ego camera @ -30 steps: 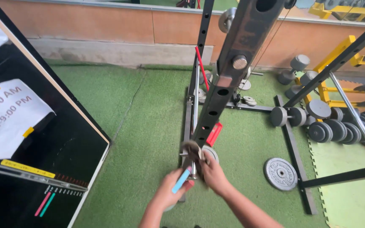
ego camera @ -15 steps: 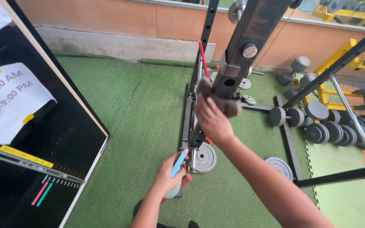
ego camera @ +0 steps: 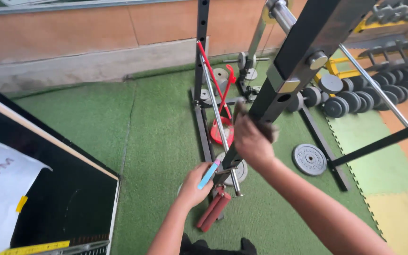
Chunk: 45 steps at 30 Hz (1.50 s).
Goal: Cleaning various weight training machines and frames using a spray bottle and a cloth.
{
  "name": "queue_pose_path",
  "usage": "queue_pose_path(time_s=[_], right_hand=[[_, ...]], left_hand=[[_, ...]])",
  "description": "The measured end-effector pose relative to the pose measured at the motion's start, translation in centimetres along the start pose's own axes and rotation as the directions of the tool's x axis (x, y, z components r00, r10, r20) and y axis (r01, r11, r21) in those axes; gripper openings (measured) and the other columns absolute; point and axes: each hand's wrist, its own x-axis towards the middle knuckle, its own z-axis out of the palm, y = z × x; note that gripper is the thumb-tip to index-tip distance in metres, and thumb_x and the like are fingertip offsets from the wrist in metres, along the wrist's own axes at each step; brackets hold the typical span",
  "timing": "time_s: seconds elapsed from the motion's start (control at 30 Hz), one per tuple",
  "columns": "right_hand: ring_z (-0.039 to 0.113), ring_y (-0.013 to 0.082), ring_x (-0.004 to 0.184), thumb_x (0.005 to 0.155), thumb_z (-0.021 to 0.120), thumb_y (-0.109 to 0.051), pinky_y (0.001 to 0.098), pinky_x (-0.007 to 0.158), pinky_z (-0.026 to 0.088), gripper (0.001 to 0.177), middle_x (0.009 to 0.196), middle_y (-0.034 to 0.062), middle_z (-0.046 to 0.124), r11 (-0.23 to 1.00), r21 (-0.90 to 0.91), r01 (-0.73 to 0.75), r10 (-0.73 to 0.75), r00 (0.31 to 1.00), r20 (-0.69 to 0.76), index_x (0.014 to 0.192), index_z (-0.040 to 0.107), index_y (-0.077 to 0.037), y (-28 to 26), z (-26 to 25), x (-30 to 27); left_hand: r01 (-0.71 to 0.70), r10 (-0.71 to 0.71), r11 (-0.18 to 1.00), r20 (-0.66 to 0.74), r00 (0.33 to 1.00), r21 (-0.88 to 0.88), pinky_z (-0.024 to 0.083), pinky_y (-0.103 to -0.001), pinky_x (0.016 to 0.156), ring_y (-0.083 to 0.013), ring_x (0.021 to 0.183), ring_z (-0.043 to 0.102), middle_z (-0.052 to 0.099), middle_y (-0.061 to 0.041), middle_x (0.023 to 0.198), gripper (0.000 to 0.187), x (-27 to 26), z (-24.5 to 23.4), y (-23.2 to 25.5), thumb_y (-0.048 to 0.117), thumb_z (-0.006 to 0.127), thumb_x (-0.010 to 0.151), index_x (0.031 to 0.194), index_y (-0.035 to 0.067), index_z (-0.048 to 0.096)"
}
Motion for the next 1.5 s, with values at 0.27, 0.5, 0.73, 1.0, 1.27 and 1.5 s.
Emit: queue_pose_path(time_s=[0.27, 0.5, 0.73, 1.0, 1.27, 1.5], right_hand=[[0.05, 0.035, 0.139, 0.087, 0.052, -0.019, 0.0456, 0.123, 0.026, 0.053, 0.144, 0.0227, 0.059, 0.935, 0.017, -0.353, 0.354, 0.935, -0.025, 0.13, 0.065, 0.009, 1.1, -2.2, 3.5], [0.046, 0.0469, 0.139, 0.089, 0.053, -0.015, 0.0547, 0.11, 0.033, 0.049, 0.145, 0.0302, 0.055, 0.988, 0.073, -0.139, 0.109, 0.94, 0.322, 0.125, 0.064, 0.015, -20.8, 12.8, -0.1], [0.042, 0.0401, 0.142, 0.089, 0.052, -0.018, 0.0457, 0.107, 0.028, 0.057, 0.155, 0.024, 0.044, 0.968, 0.228, -0.108, -0.028, 0.853, 0.521, 0.14, 0.051, 0.008, -15.2, 6.1, 1.0], [0.04, 0.0311, 0.147, 0.089, 0.047, -0.025, 0.0414, 0.126, 0.017, 0.059, 0.155, 0.0202, 0.05, 0.93, 0.058, -0.363, 0.351, 0.923, 0.155, 0.142, 0.052, 0.002, -1.2, -2.6, 4.7], [0.047, 0.0427, 0.136, 0.089, 0.047, -0.024, 0.0495, 0.116, 0.026, 0.056, 0.142, 0.0291, 0.056, 0.993, 0.028, -0.112, 0.097, 0.942, 0.322, 0.129, 0.061, 0.012, -20.6, 9.7, 0.9], [0.043, 0.0313, 0.146, 0.081, 0.052, -0.002, 0.0459, 0.12, 0.022, 0.053, 0.152, 0.0187, 0.052, 0.466, 0.883, -0.06, 0.013, 0.998, 0.06, 0.134, 0.063, 0.0, -29.8, 18.1, -8.3]], left_hand=[[0.229, -0.2, 0.968, 0.238, 0.95, -0.102, 0.056, -0.042, 0.087, -0.0354, 0.099, 0.071, 0.07, -0.014, 0.106, 0.032, 2.2, -1.5, -0.6, 0.008, 0.066, 0.08, 0.112, 0.007, 0.066], [0.066, -0.04, 0.991, 0.218, 0.975, -0.114, 0.055, -0.042, 0.089, -0.0383, 0.106, 0.068, 0.07, -0.015, 0.114, 0.041, 0.0, -2.1, -3.4, 0.005, 0.063, 0.079, 0.12, 0.007, 0.066], [0.162, -0.118, 0.974, 0.26, 0.958, -0.156, 0.057, -0.042, 0.092, -0.036, 0.106, 0.072, 0.072, -0.014, 0.111, 0.036, -0.7, -3.9, -5.5, 0.006, 0.058, 0.078, 0.113, 0.007, 0.066], [0.163, -0.146, 0.985, 0.219, 0.965, -0.059, 0.054, -0.044, 0.092, -0.04, 0.109, 0.067, 0.071, -0.016, 0.115, 0.04, 1.0, -4.1, -5.7, 0.005, 0.06, 0.076, 0.115, 0.007, 0.068], [0.11, -0.085, 0.99, 0.252, 0.964, -0.087, 0.051, -0.044, 0.098, -0.0399, 0.116, 0.064, 0.066, -0.016, 0.125, 0.045, 0.0, -4.8, -6.7, 0.009, 0.064, 0.078, 0.123, 0.007, 0.063], [0.197, -0.175, 0.98, 0.328, 0.928, -0.034, 0.054, -0.041, 0.095, -0.0376, 0.113, 0.067, 0.069, -0.014, 0.119, 0.044, -2.0, -2.7, -7.9, 0.007, 0.06, 0.076, 0.12, 0.008, 0.065]])
